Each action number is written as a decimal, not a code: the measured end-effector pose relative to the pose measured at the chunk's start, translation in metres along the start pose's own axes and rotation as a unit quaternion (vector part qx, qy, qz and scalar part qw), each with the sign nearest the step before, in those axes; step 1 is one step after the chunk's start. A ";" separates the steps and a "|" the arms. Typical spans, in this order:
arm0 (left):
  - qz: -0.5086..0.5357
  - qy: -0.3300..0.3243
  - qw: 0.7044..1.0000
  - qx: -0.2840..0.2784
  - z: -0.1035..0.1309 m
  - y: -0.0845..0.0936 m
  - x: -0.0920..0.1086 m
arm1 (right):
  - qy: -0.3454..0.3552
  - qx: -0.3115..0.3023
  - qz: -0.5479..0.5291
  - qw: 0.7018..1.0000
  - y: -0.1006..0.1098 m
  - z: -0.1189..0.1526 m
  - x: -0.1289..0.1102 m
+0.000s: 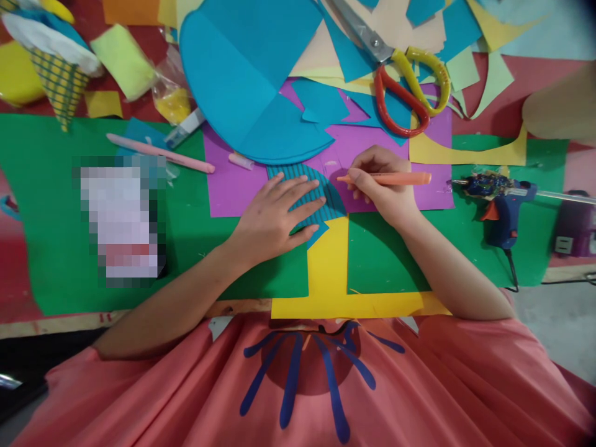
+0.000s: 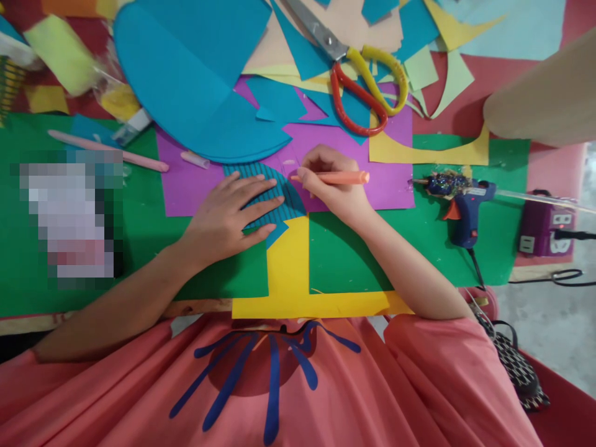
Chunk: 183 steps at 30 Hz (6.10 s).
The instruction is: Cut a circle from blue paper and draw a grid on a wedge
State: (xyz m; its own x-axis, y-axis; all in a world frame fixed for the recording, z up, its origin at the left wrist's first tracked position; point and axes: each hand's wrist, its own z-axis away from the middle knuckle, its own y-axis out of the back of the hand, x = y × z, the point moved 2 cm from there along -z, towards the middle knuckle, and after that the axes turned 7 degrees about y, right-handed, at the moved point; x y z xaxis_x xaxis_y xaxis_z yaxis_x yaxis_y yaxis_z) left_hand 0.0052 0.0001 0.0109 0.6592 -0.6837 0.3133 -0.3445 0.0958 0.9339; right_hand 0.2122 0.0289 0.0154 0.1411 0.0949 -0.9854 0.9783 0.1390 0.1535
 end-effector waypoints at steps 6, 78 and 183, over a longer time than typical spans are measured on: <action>0.005 0.001 1.000 -0.015 0.001 -0.002 -0.001 | 0.006 -0.010 0.054 0.998 -0.002 0.001 -0.002; 0.038 0.027 0.998 -0.042 0.002 -0.006 -0.002 | 0.018 -0.159 0.103 0.982 -0.003 0.002 -0.001; -0.012 0.075 0.993 -0.094 -0.001 0.006 -0.003 | -0.140 0.044 -0.183 0.972 0.029 -0.029 0.015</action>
State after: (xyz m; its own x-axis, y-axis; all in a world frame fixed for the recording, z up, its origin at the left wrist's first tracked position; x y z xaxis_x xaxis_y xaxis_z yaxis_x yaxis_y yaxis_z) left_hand 0.0019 0.0028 0.0159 0.7626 -0.5730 0.3001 -0.2059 0.2248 0.9524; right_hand 0.2384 0.0632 0.0073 -0.1950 -0.2191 -0.9560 0.9783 0.0266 -0.2056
